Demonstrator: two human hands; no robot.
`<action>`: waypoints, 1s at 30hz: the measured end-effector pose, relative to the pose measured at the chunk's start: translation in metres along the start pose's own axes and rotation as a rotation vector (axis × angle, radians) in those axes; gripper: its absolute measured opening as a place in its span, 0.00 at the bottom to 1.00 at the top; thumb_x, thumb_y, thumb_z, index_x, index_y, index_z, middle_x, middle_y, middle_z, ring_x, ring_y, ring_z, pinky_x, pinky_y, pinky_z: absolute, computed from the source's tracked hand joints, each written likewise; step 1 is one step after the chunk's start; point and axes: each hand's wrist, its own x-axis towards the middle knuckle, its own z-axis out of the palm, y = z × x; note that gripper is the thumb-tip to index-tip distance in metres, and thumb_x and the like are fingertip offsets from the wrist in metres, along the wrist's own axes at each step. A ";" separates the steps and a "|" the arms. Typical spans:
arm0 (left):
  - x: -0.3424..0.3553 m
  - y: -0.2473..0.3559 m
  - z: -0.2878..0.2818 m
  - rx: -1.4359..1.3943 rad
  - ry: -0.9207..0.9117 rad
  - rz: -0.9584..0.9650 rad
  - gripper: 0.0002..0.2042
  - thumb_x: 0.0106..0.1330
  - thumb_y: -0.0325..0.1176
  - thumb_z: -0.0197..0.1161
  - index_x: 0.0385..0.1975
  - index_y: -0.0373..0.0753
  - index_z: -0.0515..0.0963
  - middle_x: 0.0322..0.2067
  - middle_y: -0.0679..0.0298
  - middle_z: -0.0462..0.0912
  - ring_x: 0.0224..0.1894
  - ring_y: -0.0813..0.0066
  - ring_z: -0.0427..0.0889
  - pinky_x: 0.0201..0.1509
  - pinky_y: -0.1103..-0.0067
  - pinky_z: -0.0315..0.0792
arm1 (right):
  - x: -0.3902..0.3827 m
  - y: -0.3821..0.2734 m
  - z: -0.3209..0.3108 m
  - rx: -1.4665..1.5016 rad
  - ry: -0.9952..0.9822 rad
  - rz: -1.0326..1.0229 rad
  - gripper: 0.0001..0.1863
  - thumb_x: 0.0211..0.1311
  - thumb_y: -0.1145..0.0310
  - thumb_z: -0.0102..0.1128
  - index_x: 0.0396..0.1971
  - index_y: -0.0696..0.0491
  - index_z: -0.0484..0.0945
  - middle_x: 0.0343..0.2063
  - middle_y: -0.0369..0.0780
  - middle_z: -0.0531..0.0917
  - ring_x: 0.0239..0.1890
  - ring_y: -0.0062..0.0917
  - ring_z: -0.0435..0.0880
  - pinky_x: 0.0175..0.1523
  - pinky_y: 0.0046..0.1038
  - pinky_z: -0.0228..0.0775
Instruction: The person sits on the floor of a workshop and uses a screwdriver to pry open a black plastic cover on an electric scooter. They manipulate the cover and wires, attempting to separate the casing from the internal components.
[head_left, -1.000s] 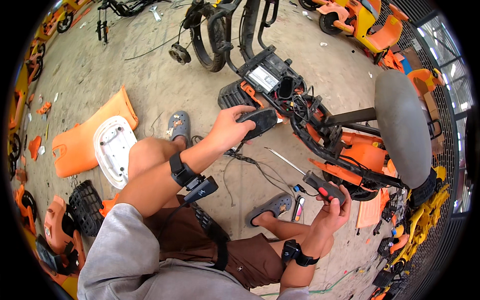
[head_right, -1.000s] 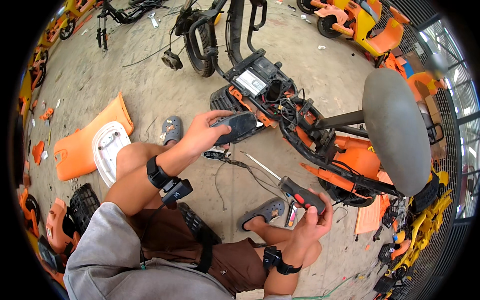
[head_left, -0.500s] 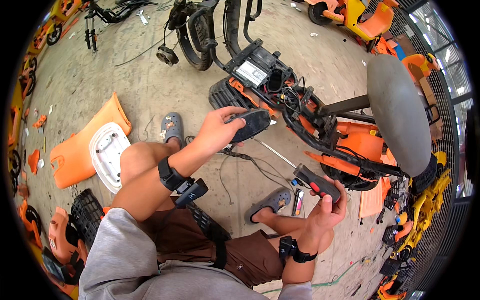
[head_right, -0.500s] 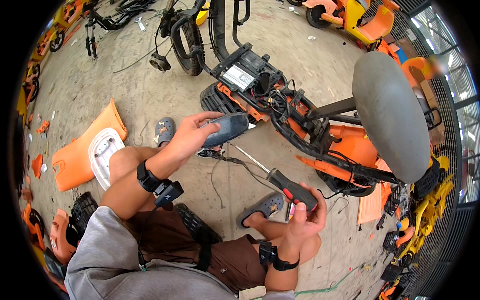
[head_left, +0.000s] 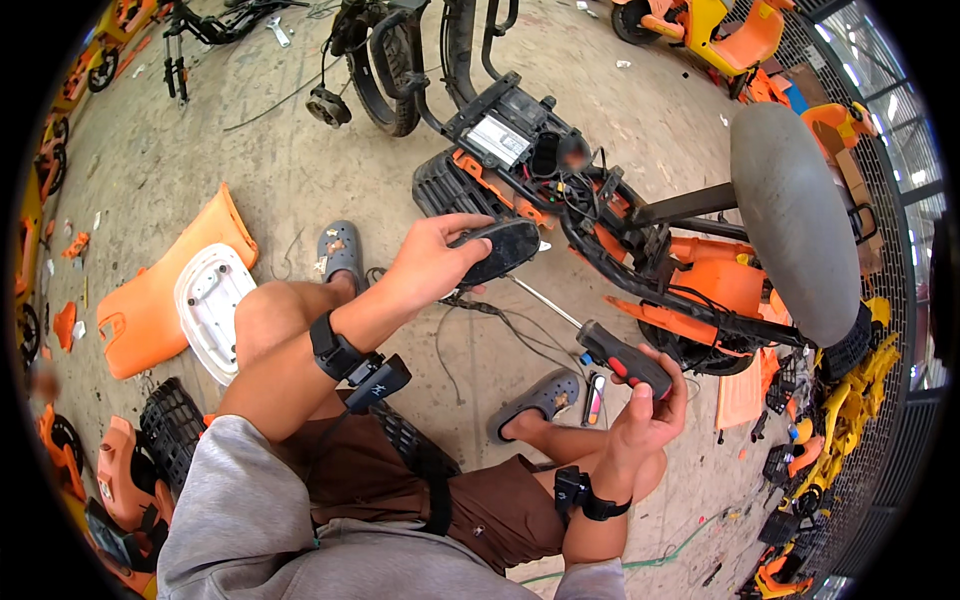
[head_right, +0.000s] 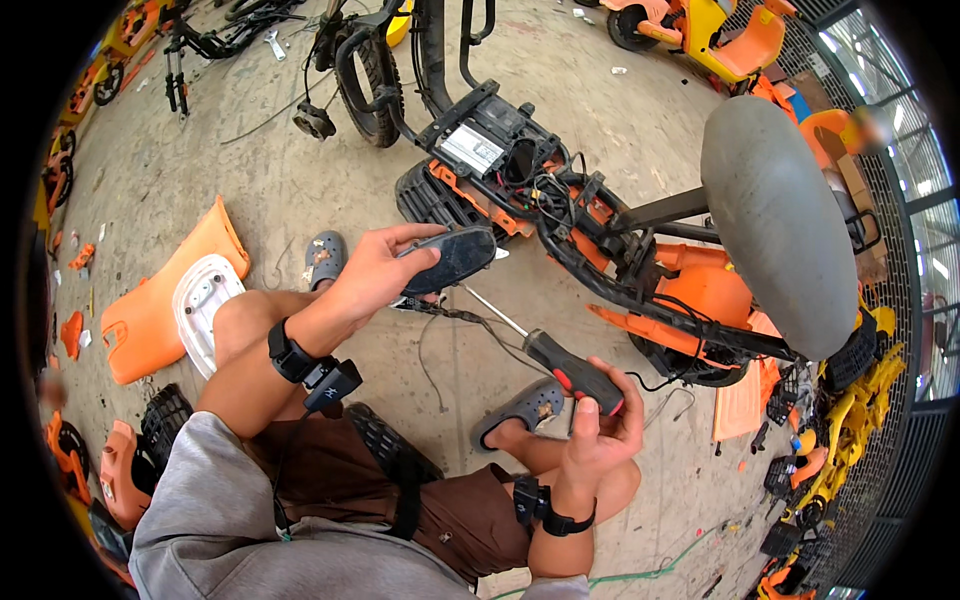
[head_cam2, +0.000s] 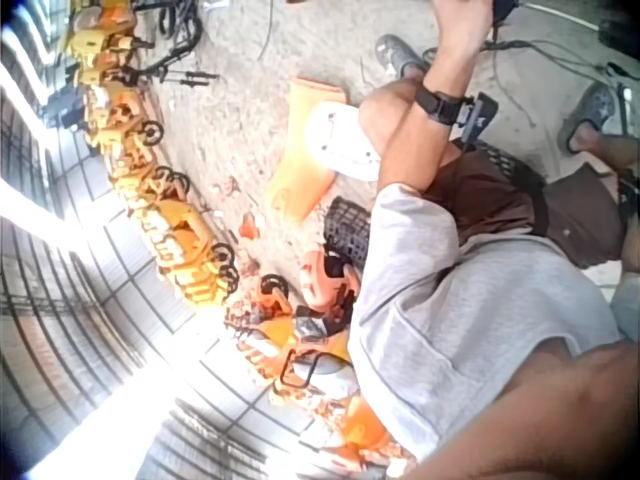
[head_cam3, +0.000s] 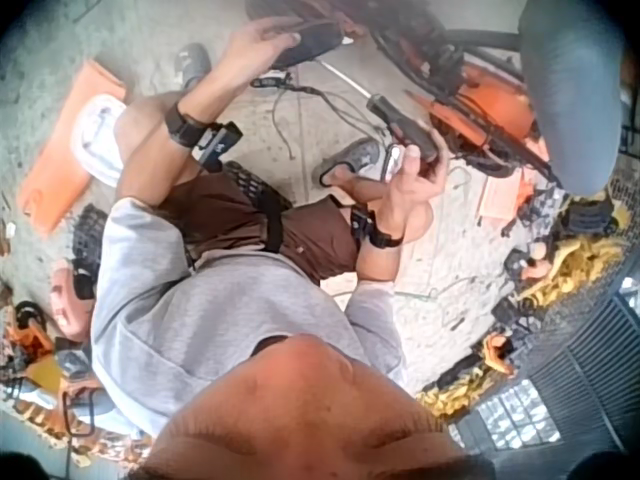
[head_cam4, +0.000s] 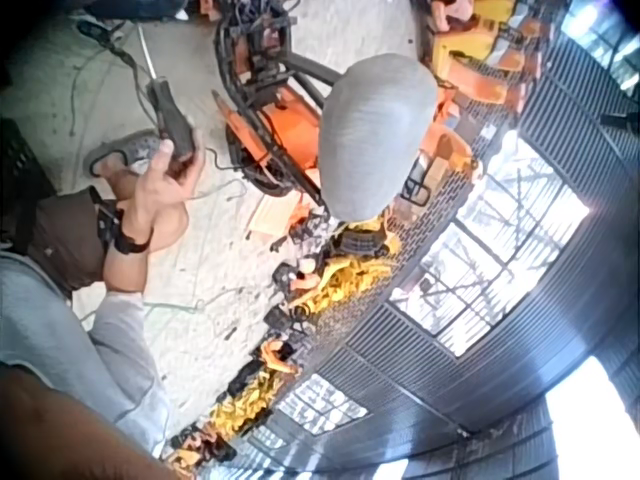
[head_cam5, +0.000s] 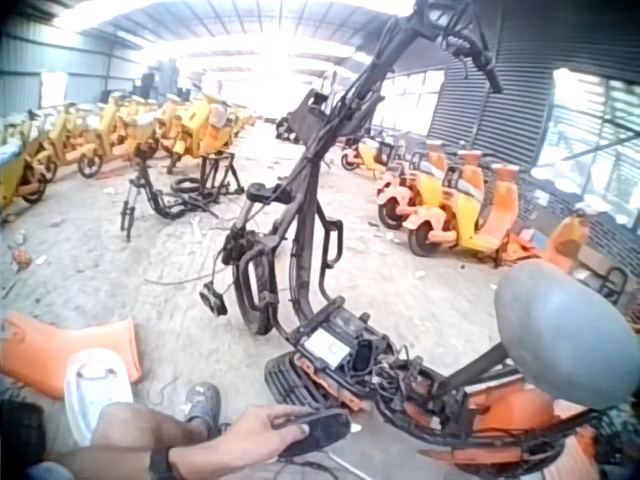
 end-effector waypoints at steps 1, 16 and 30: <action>0.000 0.000 0.000 -0.001 -0.002 -0.002 0.19 0.67 0.25 0.58 0.57 0.26 0.72 0.41 0.56 0.84 0.34 0.74 0.85 0.33 0.78 0.84 | 0.000 0.000 0.000 -0.004 -0.006 -0.001 0.24 0.57 0.69 0.65 0.51 0.66 0.73 0.46 0.56 0.80 0.41 0.36 0.85 0.43 0.34 0.84; 0.000 0.000 0.001 -0.041 0.009 0.002 0.19 0.66 0.24 0.59 0.56 0.23 0.72 0.41 0.54 0.84 0.33 0.73 0.85 0.29 0.78 0.83 | -0.006 -0.001 0.000 -0.048 -0.041 -0.057 0.25 0.56 0.72 0.66 0.52 0.65 0.71 0.49 0.57 0.79 0.48 0.35 0.82 0.49 0.30 0.79; 0.000 0.001 0.000 -0.004 -0.015 -0.015 0.20 0.67 0.24 0.59 0.58 0.23 0.70 0.40 0.54 0.84 0.34 0.73 0.85 0.33 0.78 0.84 | -0.006 -0.003 0.002 -0.063 -0.080 -0.144 0.24 0.56 0.71 0.66 0.52 0.63 0.71 0.50 0.57 0.79 0.50 0.38 0.81 0.51 0.33 0.79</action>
